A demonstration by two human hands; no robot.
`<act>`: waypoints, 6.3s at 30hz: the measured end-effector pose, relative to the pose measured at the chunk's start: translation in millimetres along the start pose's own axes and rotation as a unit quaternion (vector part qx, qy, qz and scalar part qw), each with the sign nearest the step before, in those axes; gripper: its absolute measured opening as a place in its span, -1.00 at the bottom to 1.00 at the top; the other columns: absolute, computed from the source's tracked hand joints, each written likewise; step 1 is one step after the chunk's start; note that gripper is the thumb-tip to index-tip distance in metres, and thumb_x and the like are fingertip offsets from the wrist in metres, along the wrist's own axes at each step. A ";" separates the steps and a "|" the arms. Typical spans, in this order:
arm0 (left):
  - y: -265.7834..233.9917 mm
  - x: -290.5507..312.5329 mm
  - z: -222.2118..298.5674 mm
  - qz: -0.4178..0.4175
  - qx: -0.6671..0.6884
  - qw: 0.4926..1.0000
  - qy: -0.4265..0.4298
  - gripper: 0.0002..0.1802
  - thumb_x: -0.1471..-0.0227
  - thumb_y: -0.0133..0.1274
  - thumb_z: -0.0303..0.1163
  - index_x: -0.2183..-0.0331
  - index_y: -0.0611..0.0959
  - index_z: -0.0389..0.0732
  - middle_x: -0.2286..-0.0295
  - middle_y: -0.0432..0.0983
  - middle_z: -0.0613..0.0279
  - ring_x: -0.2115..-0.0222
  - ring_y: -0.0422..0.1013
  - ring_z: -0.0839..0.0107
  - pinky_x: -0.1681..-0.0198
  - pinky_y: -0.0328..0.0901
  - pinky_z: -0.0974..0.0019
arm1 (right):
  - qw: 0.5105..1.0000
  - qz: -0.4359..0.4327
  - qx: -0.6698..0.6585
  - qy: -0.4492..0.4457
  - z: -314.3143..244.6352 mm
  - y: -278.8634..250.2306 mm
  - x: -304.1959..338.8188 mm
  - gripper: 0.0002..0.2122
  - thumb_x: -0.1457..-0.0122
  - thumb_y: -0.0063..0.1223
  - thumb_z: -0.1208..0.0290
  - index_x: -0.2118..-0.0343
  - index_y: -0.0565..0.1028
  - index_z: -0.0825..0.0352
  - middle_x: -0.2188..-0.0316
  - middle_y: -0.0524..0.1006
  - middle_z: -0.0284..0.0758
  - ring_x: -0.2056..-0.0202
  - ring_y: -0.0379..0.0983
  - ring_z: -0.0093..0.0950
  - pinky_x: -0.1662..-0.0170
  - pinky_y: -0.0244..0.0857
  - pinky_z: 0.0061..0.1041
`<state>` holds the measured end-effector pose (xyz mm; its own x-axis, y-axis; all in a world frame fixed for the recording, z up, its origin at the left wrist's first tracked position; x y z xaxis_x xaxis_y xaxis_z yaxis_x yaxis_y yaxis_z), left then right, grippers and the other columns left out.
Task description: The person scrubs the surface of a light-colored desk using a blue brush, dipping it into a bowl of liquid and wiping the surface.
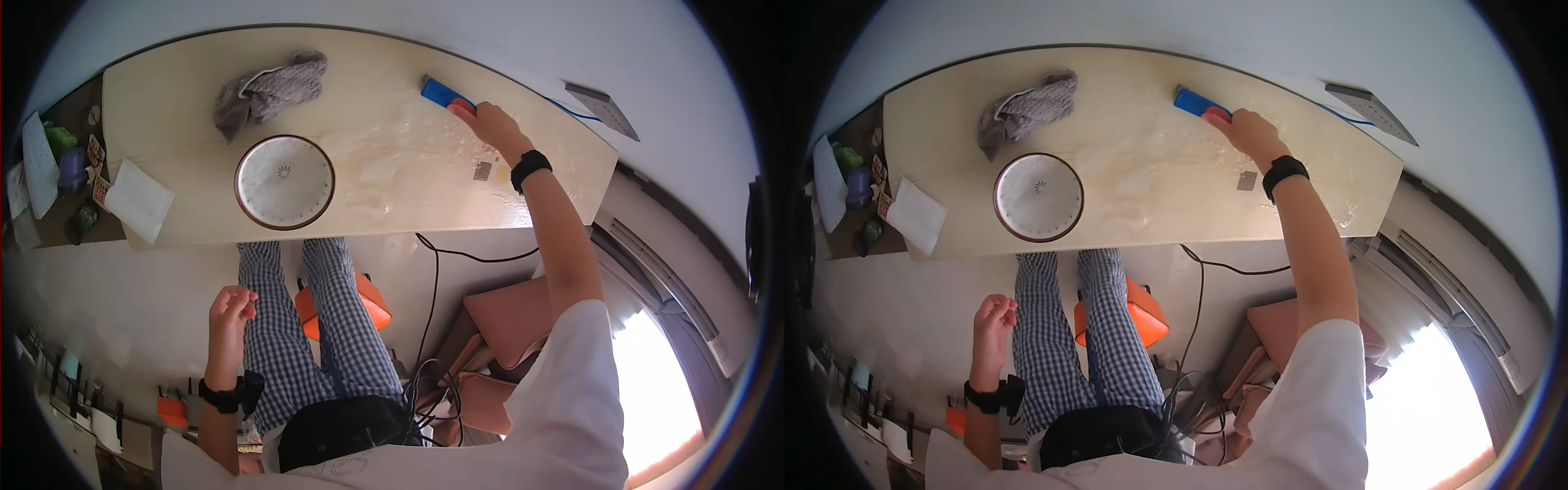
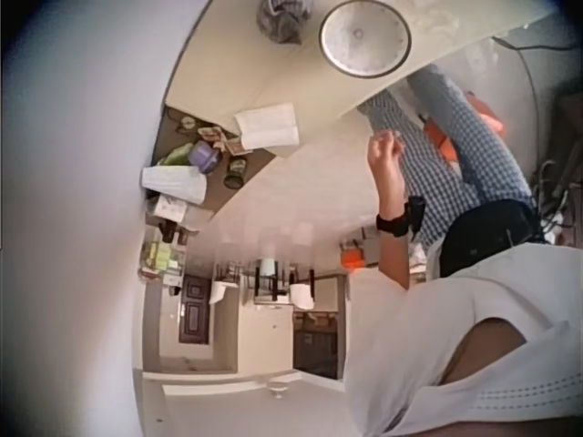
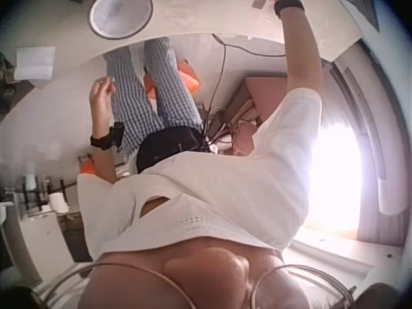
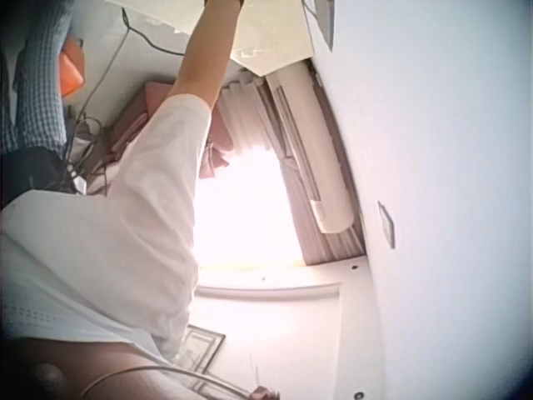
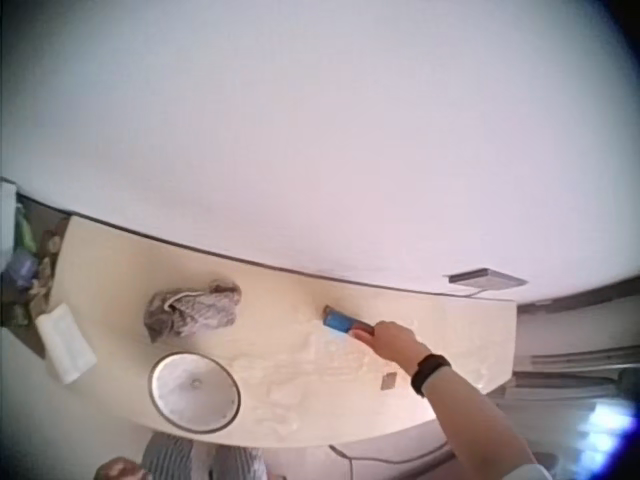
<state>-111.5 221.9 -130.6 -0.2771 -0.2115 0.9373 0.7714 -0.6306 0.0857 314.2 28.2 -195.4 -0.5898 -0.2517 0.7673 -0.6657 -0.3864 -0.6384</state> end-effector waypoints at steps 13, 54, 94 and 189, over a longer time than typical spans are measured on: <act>-10.2 0.0 -4.7 0.010 0.026 1.000 0.002 -0.89 0.12 -0.13 -0.40 0.50 0.40 -0.23 0.54 0.34 0.27 0.60 0.18 0.64 0.47 0.12 0.56 | 0.962 0.183 -0.177 -0.095 -15.1 19.4 14.8 -0.56 0.03 -0.23 0.02 0.51 0.33 0.43 0.81 0.33 -0.27 0.79 0.30 -0.49 0.69 0.17 -0.56; 77.8 -129.2 162.5 0.047 -0.480 0.604 0.635 -0.55 0.27 -0.03 -0.59 0.21 0.40 -0.10 0.18 0.23 0.12 0.15 0.15 0.24 0.09 0.05 0.30 | 0.976 0.148 -0.142 0.069 -54.5 100.4 64.7 -0.51 0.06 -0.32 -0.11 0.52 0.37 0.33 0.61 0.44 -0.15 0.48 0.38 -0.20 0.42 0.23 -0.32; -134.0 -83.8 127.4 0.476 -0.386 0.746 0.262 -0.31 0.40 0.12 -0.18 0.24 0.26 -0.42 0.26 0.14 -0.08 0.15 0.04 0.10 0.12 0.03 0.23 | 0.880 0.163 -0.406 0.186 -37.5 144.5 57.5 -0.39 0.10 -0.36 -0.21 0.79 0.28 0.39 0.93 0.19 -0.36 0.88 0.19 -0.52 0.82 0.03 -0.59; 18.0 -42.1 5.4 0.143 0.037 0.984 0.101 -0.72 0.18 -0.09 -0.43 0.32 0.29 -0.24 0.47 0.22 0.29 0.57 0.22 0.58 0.47 0.16 0.50 | 0.647 -0.042 -0.747 0.144 71.0 70.7 -0.2 -0.37 0.11 -0.50 -0.26 0.74 0.28 0.36 0.92 0.17 -0.38 0.90 0.12 -0.52 0.80 0.03 -0.54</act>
<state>-82.9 223.5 -166.7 -0.1442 -0.5216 0.8409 0.8724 -0.4682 -0.1408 299.7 -62.1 -236.5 -0.4409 -0.0268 0.8972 -0.2731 0.9562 -0.1056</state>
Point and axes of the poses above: each hand's wrist, its own x-axis away from the middle knuckle, its own y-axis out of the palm, z = x × y, the point moved 3 cm from there along -x, towards the middle knuckle
